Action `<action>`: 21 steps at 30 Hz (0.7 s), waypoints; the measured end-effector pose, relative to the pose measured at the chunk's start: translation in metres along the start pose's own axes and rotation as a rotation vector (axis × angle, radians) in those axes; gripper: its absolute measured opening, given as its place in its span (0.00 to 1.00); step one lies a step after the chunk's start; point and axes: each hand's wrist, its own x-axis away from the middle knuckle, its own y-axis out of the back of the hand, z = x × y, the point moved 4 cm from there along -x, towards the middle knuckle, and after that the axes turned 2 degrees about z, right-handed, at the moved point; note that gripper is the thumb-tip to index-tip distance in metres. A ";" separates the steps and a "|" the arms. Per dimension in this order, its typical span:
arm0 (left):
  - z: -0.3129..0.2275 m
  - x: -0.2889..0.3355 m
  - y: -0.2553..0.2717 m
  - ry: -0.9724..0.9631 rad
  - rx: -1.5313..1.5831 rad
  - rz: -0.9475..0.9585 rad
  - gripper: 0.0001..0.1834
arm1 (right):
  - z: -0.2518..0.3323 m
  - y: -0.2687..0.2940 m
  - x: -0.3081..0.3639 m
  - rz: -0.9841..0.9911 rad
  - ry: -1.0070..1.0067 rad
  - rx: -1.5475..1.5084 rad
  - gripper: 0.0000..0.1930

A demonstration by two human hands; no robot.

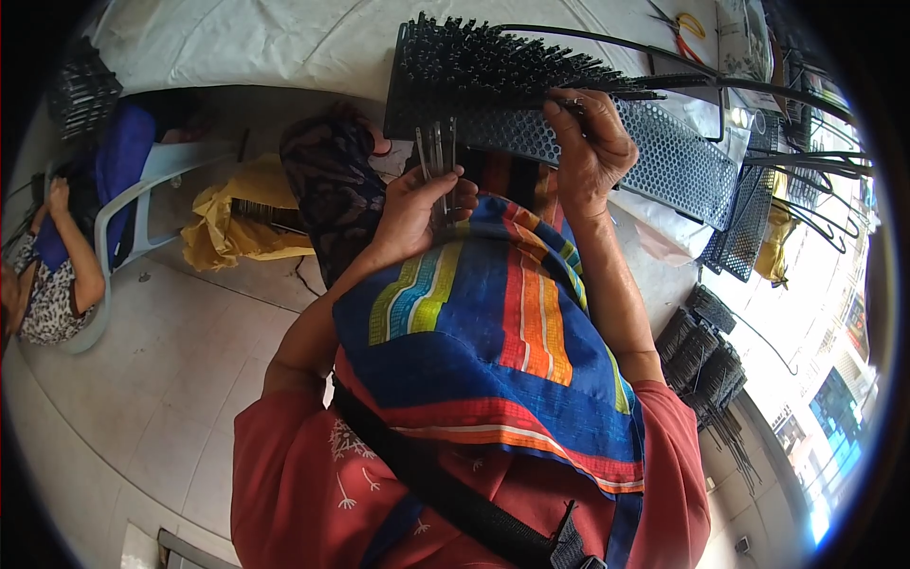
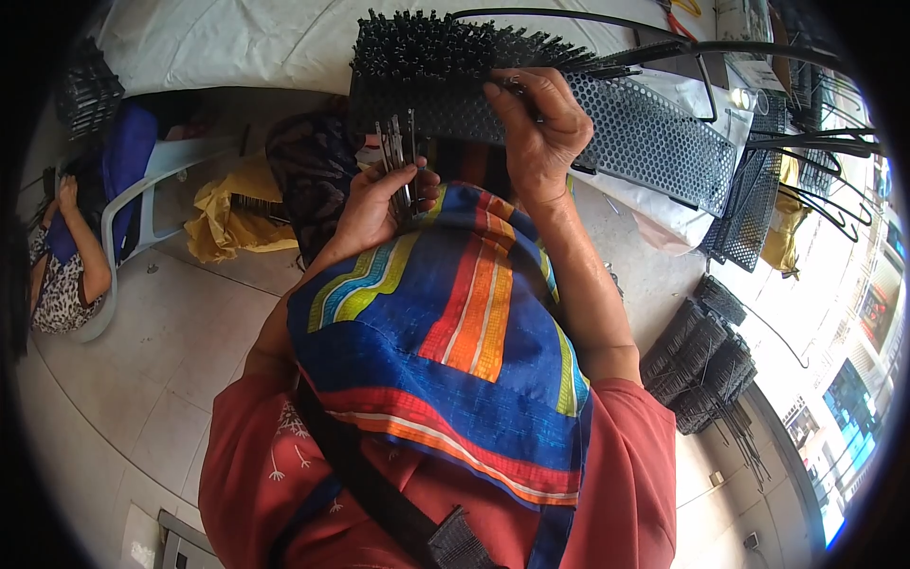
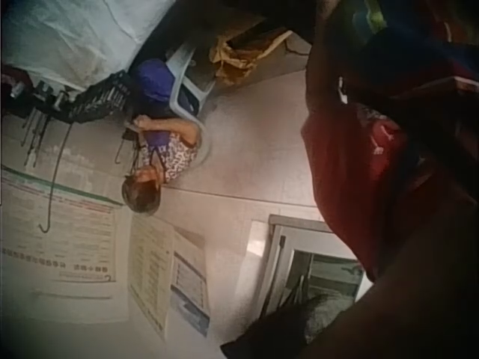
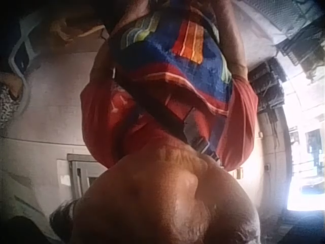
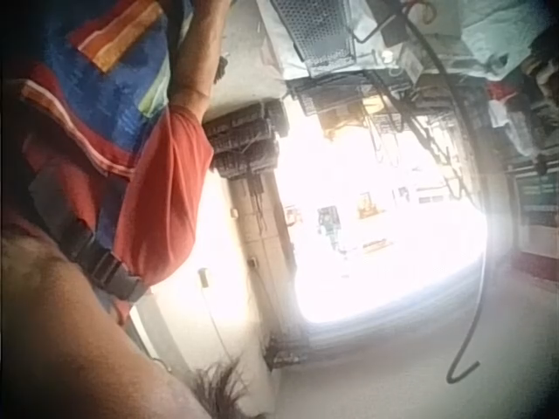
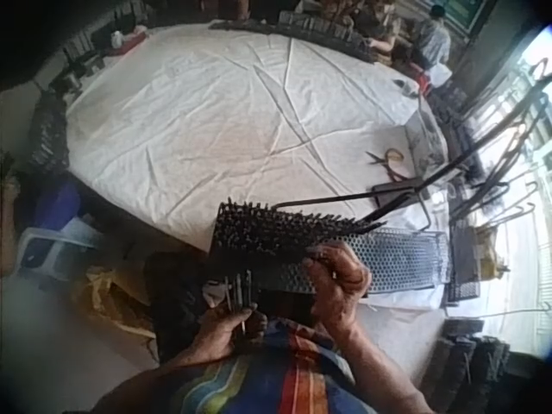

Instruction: The person assembles small metal pins into a flexible black mesh mat on a workspace table by hand.

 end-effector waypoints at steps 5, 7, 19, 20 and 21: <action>-0.002 0.001 -0.005 -0.035 -0.031 0.058 0.10 | -0.014 0.000 0.007 -0.052 -0.161 -0.090 0.08; -0.002 0.000 -0.006 -0.027 -0.034 0.073 0.10 | -0.010 -0.002 0.006 -0.059 -0.006 -0.020 0.08; -0.002 -0.003 -0.004 0.000 0.004 0.079 0.10 | 0.013 -0.023 -0.008 0.165 0.254 0.392 0.11; -0.002 -0.003 -0.002 -0.010 0.002 0.066 0.10 | 0.016 -0.023 -0.008 0.165 0.253 0.391 0.11; -0.002 -0.003 -0.001 -0.020 0.000 0.052 0.10 | 0.021 -0.024 -0.008 0.199 0.297 0.478 0.13</action>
